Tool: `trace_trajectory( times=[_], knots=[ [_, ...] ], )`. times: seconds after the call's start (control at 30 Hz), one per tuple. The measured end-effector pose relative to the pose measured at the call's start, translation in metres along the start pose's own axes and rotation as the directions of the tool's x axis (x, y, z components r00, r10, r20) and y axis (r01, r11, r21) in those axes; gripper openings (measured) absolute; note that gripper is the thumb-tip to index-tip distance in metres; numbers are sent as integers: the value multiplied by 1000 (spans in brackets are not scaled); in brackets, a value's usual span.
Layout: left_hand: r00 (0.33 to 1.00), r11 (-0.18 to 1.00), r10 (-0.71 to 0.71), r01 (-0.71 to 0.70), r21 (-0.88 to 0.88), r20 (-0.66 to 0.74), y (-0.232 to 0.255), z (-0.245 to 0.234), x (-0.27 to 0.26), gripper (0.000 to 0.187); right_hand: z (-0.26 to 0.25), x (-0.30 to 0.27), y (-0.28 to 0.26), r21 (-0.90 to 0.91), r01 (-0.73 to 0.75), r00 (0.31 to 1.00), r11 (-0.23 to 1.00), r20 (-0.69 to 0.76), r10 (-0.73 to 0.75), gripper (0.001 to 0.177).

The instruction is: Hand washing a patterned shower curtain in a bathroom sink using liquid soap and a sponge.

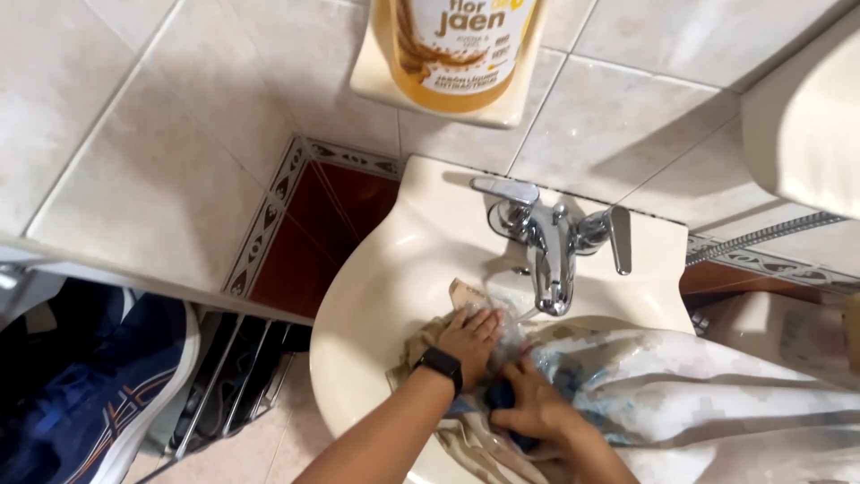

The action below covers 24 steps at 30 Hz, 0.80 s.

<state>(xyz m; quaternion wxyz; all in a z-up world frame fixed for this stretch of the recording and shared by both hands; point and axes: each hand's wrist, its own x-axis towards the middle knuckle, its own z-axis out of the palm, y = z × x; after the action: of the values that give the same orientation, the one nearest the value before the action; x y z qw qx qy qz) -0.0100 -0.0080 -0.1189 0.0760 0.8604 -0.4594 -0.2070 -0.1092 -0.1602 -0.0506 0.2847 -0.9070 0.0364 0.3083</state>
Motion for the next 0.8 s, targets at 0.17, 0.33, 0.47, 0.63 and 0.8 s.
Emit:
trace_trajectory(
  times=[0.17,0.33,0.47,0.63,0.8],
  knots=[
    [967,992,-98,113,-54,234,20,-102,-49,68,-12,7,31,70,-150,964,986,-212,162,82],
    [973,954,-127,173,-244,194,15,-57,-84,69,-7,31,80,774,-79,894,628,-223,388,63],
    [961,935,-175,230,-269,214,31,-116,-80,52,-8,28,53,791,-127,888,598,-178,424,66],
    [997,995,-22,14,-103,-78,14,-24,-14,61,18,29,45,423,-46,884,905,-405,235,77],
    [994,999,-40,43,-27,97,7,-27,-7,63,-7,23,6,250,-256,926,934,-213,311,96]
  ],
)
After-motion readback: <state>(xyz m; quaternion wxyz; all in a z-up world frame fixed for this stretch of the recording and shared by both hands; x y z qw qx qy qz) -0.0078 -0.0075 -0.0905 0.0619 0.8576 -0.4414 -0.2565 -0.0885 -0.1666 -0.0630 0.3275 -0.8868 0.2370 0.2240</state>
